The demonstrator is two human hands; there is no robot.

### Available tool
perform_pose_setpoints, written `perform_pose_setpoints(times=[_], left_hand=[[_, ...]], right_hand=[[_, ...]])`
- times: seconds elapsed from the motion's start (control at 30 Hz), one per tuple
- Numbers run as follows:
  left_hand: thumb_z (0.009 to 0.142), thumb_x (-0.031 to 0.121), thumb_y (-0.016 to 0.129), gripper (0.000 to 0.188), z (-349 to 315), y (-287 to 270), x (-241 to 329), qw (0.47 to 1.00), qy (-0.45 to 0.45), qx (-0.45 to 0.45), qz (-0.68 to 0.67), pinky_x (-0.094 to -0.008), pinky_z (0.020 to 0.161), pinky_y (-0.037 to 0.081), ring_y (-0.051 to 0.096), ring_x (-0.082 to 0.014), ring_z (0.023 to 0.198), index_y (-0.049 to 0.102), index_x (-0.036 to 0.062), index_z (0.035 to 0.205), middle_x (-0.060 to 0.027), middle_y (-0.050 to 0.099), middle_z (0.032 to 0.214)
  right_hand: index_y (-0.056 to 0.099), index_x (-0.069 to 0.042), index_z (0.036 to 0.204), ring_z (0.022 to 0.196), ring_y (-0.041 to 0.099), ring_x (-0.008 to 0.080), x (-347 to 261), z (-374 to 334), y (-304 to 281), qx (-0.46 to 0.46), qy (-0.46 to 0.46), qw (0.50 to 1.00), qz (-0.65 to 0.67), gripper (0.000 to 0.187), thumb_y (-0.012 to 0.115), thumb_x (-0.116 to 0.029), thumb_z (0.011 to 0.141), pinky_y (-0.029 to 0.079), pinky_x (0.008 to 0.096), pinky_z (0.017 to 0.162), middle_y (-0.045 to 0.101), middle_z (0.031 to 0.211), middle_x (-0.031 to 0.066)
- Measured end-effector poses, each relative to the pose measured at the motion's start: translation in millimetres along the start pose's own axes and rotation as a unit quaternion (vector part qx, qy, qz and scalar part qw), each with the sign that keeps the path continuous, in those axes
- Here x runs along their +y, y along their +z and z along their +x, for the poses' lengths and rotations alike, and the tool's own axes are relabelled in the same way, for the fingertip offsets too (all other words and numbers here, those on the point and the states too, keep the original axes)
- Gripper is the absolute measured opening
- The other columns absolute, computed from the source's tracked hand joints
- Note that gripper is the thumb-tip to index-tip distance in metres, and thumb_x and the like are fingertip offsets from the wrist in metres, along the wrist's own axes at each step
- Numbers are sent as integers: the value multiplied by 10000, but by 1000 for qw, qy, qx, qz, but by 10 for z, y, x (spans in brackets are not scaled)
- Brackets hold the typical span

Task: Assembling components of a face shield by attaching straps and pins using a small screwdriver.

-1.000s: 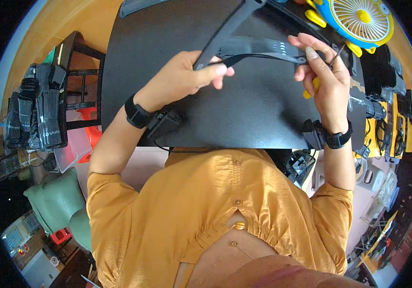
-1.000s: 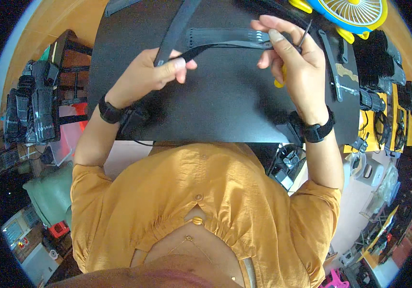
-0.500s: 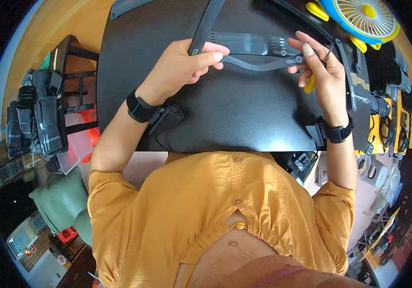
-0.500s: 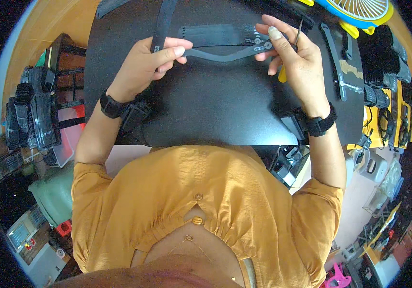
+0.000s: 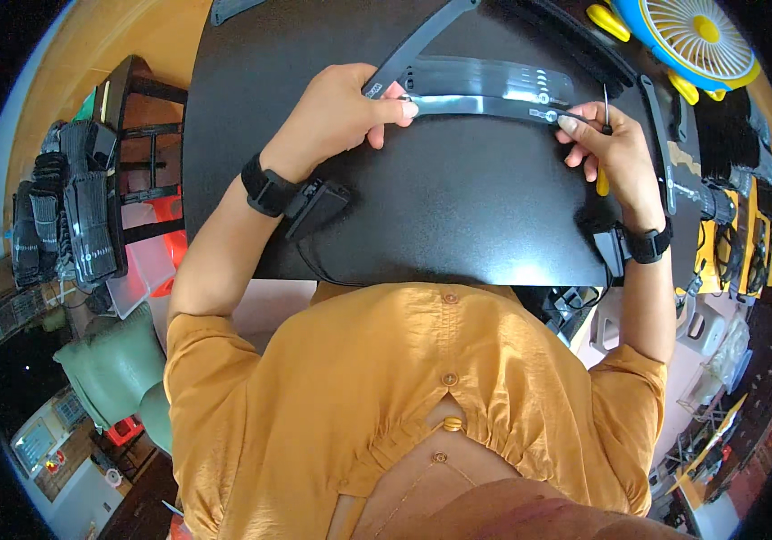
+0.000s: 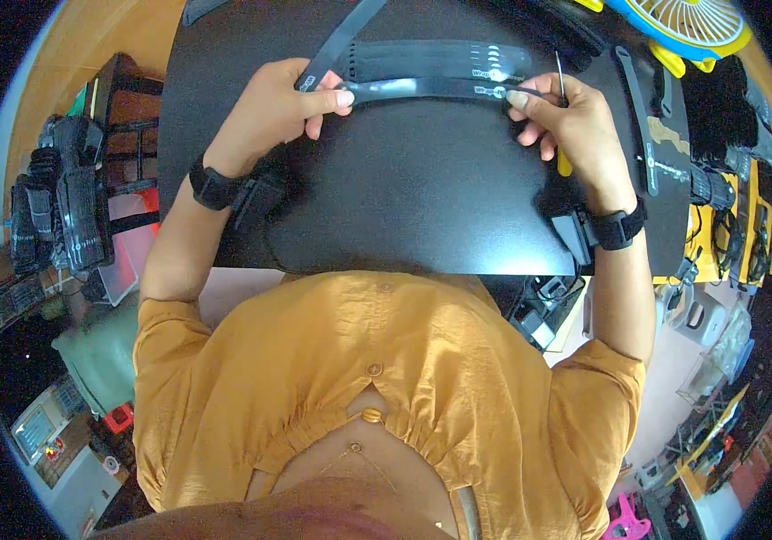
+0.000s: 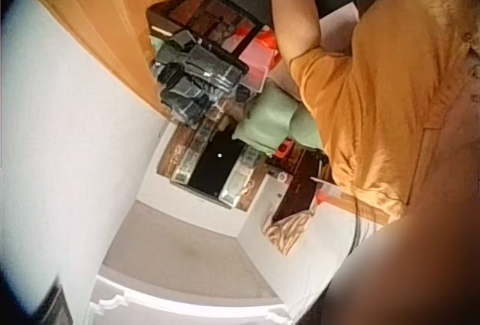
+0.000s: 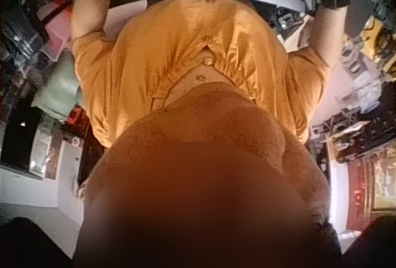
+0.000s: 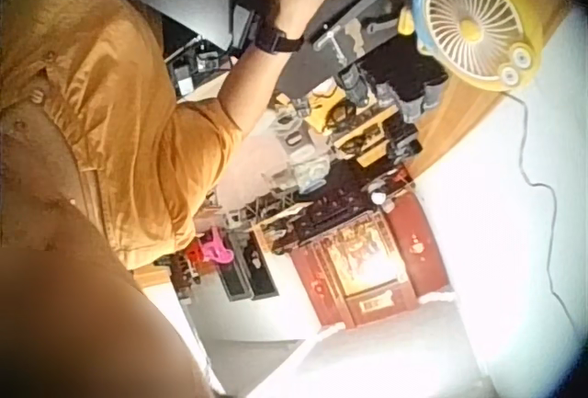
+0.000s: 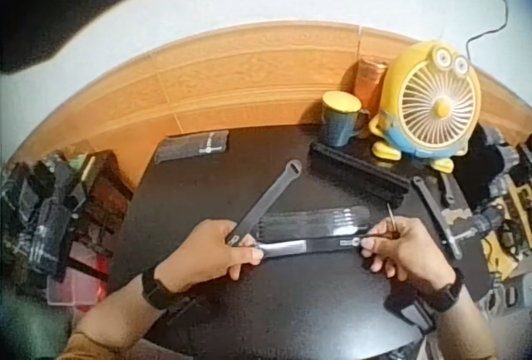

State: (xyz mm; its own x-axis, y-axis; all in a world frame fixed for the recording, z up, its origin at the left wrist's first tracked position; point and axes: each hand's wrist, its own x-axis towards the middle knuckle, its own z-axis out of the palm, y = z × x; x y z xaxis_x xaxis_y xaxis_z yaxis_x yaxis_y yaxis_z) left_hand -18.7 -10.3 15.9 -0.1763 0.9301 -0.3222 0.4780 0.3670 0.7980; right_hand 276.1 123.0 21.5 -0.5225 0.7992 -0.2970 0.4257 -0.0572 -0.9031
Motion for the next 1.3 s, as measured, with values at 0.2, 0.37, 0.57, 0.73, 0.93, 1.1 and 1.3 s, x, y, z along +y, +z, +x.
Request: perform_pose_setpoints(times=[0.2,0.37,0.57,0.73,0.93,1.1,1.3], left_hand=[[851,274,701,262,68,38,-68,997,11,43,-70,-208,385,361,534,-57,487,636,37,938,-21,653,707],[849,283,704,268,107,35,-44,999,-14,27,-31,-217,374,361,513,-60,447,621,33,897,-3,604,654],[850,297,706,277,118,49,-39,999,-23,32,-28,-222,360,354,503,-65,430,598,42,854,7,563,619],[850,314,711,286,101,49,8,998,-40,36,-23,-223,355,351,496,-67,427,589,55,842,11,551,614],[855,318,709,278,122,61,-23,998,-41,37,-25,-221,350,351,493,-60,432,584,71,849,14,545,614],[830,253,715,258,131,63,20,998,-46,46,-26,-253,384,389,531,-92,440,600,22,827,-26,578,628],[825,249,721,265,105,74,19,997,-37,55,-27,-255,376,387,521,-94,428,602,14,857,-22,569,623]], right_hand=[[625,-29,968,548,576,40,43,40,-41,12,27,999,-25,202,670,-218,912,398,169,429,663,752,20],[602,-44,964,515,540,40,87,80,-52,26,47,998,-43,198,637,-237,936,368,171,417,615,718,-12],[609,-27,940,489,560,53,79,72,-33,41,32,998,-31,211,641,-236,932,402,183,397,632,697,16],[602,-21,956,487,569,64,118,91,-39,35,28,999,-14,214,634,-232,935,415,193,393,635,703,26],[591,-11,948,476,586,79,143,114,-19,44,22,998,-30,233,632,-240,933,445,203,401,635,685,33],[589,-9,949,476,594,83,115,126,-16,54,25,996,-63,241,635,-245,930,462,204,410,632,673,36],[579,-6,971,479,600,89,69,124,27,64,16,995,-80,236,634,-232,928,475,204,419,625,662,34]])
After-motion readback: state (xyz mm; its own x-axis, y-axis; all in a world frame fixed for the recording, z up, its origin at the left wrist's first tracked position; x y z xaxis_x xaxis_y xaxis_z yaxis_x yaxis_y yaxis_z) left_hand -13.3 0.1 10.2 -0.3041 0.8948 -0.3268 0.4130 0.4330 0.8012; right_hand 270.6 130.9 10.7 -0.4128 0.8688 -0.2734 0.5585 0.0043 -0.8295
